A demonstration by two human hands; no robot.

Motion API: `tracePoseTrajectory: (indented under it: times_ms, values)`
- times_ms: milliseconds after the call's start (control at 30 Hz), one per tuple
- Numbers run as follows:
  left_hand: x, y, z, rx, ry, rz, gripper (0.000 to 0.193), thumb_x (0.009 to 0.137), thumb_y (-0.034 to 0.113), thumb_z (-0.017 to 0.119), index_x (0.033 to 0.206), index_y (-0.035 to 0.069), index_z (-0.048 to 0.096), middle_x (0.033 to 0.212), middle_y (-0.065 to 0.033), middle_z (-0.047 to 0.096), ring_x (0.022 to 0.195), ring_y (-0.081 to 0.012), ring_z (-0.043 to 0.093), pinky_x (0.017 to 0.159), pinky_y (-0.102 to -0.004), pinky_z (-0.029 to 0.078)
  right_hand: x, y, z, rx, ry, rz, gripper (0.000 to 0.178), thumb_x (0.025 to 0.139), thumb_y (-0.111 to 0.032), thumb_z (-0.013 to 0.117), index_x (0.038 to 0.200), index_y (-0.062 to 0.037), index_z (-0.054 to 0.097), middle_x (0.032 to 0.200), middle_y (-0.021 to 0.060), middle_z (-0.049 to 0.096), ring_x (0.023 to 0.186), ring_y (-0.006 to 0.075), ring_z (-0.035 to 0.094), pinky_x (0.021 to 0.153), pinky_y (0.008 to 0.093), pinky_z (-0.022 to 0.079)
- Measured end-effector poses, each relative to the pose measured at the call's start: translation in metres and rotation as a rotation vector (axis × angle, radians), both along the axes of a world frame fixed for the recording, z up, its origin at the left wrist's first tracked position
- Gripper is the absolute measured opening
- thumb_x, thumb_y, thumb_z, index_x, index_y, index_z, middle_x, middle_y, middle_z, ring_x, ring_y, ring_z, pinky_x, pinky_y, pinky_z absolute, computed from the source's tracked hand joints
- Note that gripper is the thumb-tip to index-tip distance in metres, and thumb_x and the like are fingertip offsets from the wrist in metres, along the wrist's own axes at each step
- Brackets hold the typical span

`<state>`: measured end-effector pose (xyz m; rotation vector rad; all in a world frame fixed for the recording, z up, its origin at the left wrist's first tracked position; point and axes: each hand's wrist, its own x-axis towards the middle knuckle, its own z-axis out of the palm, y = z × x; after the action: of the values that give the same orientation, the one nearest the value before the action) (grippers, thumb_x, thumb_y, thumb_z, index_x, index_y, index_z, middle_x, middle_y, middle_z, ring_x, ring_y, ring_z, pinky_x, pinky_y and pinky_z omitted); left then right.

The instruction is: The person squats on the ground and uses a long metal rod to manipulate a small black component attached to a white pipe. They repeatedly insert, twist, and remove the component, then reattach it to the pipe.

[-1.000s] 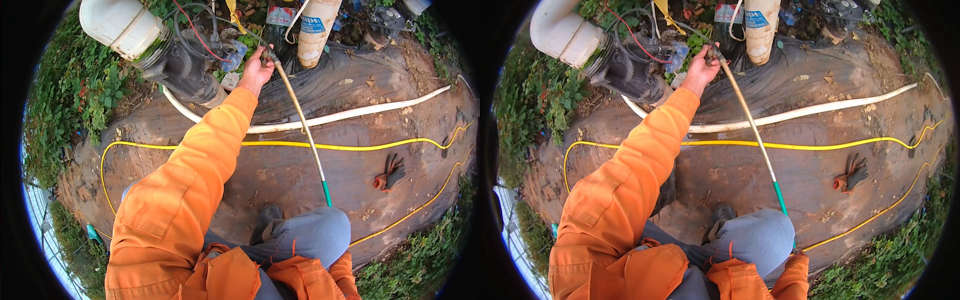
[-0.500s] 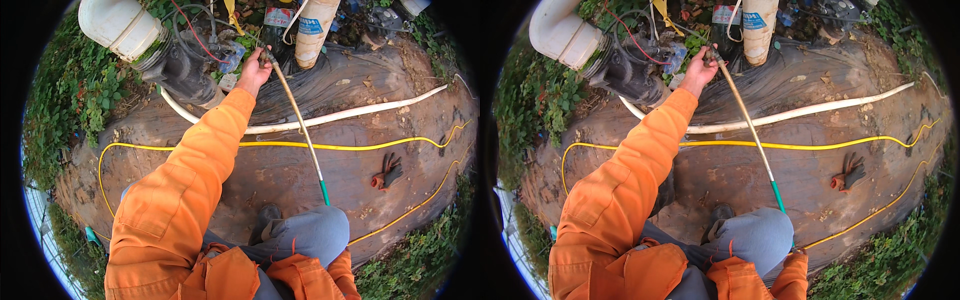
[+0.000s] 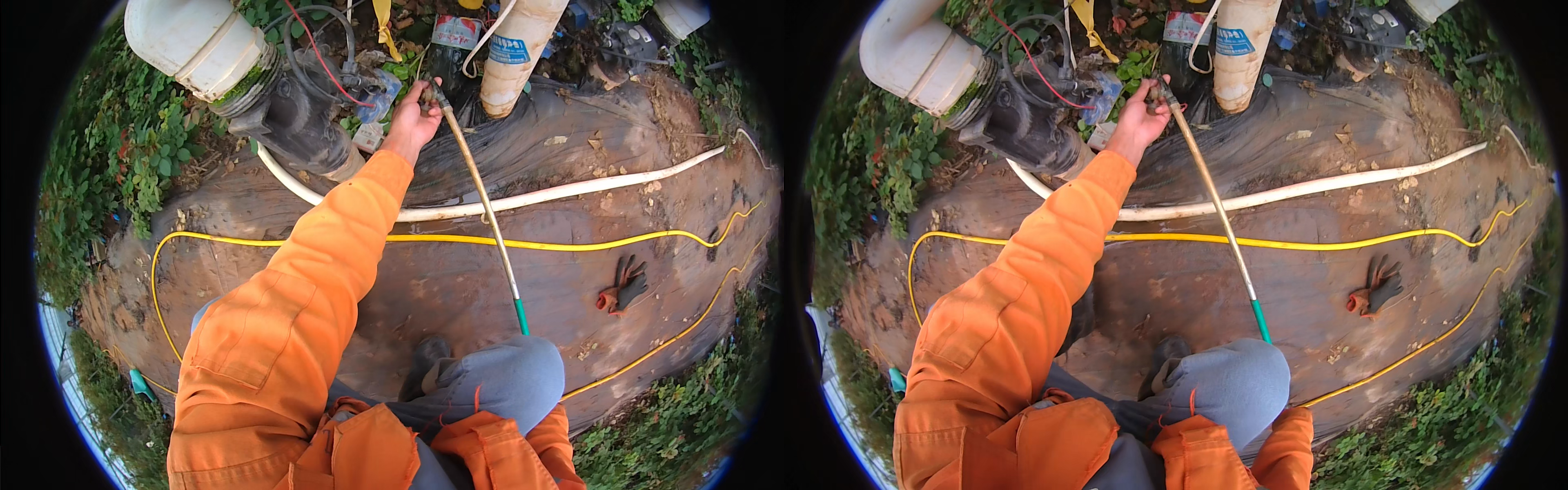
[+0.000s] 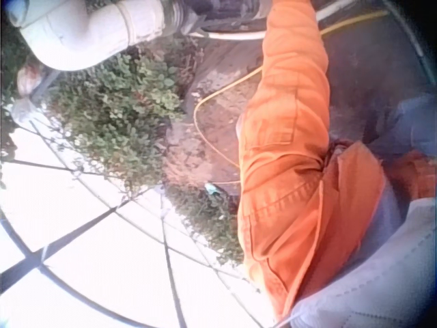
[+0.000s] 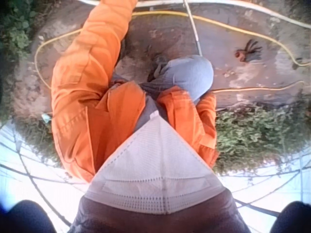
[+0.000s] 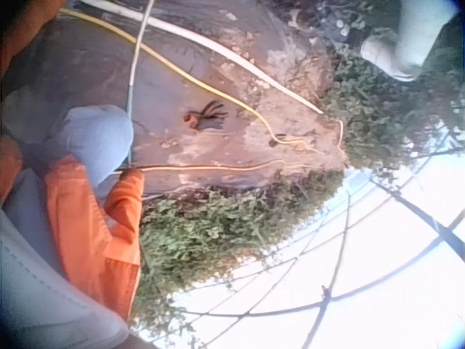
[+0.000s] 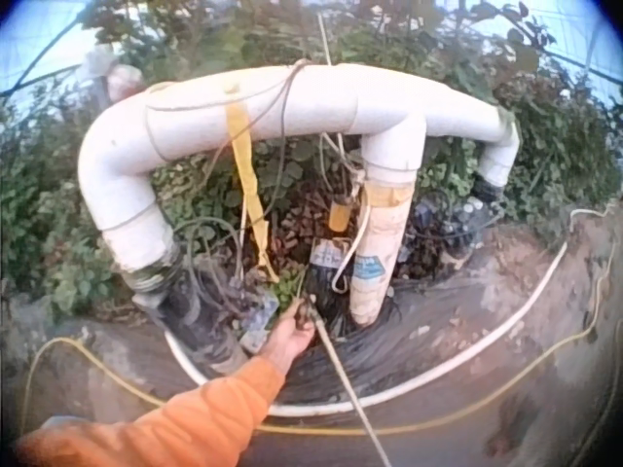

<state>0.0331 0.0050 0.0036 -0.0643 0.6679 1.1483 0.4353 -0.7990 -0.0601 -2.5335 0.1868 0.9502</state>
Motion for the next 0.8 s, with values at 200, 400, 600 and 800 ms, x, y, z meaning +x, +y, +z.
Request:
tracePoseTrajectory:
  times_ms: [200, 400, 600, 800]
  values:
    - [0.030, 0.001, 0.013, 0.016, -0.056, -0.018, 0.037, 0.105, 0.039, 0.032, 0.106, 0.009, 0.051, 0.109, -0.0099, 0.067, 0.063, -0.0121, 0.043, 0.049, -0.0238, 0.034, 0.018, 0.141, 0.039, -0.155, -0.534, 0.637, 0.023, 0.091, -0.021, 0.063, 0.102, -0.0008, 0.063, 0.087, 0.0094, 0.067, 0.076, 0.0230, 0.063, 0.072, 0.0365, 0.053]
    - [-0.009, -0.004, 0.015, -0.011, -0.032, 0.056, 0.036, 0.105, 0.041, 0.031, 0.105, 0.010, 0.050, 0.110, -0.0076, 0.067, 0.061, -0.0099, 0.043, 0.046, -0.0224, 0.031, -0.104, 0.526, 0.126, 0.565, 0.043, 0.870, 0.027, 0.092, -0.020, 0.063, 0.109, 0.0001, 0.062, 0.087, 0.0080, 0.066, 0.073, 0.0144, 0.061, 0.065, 0.0284, 0.049]
    - [-0.001, 0.002, 0.017, 0.032, 0.017, 0.000, 0.033, 0.102, 0.045, 0.039, 0.104, 0.014, 0.051, 0.090, 0.0037, 0.062, 0.061, -0.0082, 0.043, 0.043, -0.0207, 0.030, -0.214, 0.700, 0.132, 0.543, 0.115, 1.218, 0.051, 0.093, -0.043, 0.055, 0.120, -0.0006, 0.056, 0.100, 0.0198, 0.068, 0.095, 0.0288, 0.066, 0.082, 0.0366, 0.050]
    - [-0.010, 0.000, 0.021, 0.082, 0.089, 0.026, 0.033, 0.099, 0.048, 0.045, 0.104, 0.016, 0.053, 0.087, 0.0036, 0.059, 0.058, -0.0061, 0.041, 0.042, -0.0205, 0.028, -0.292, 0.718, 0.145, 0.541, 0.040, 1.225, 0.045, 0.096, -0.040, 0.053, 0.117, -0.0006, 0.051, 0.089, 0.0181, 0.065, 0.081, 0.0319, 0.062, 0.070, 0.0404, 0.049]
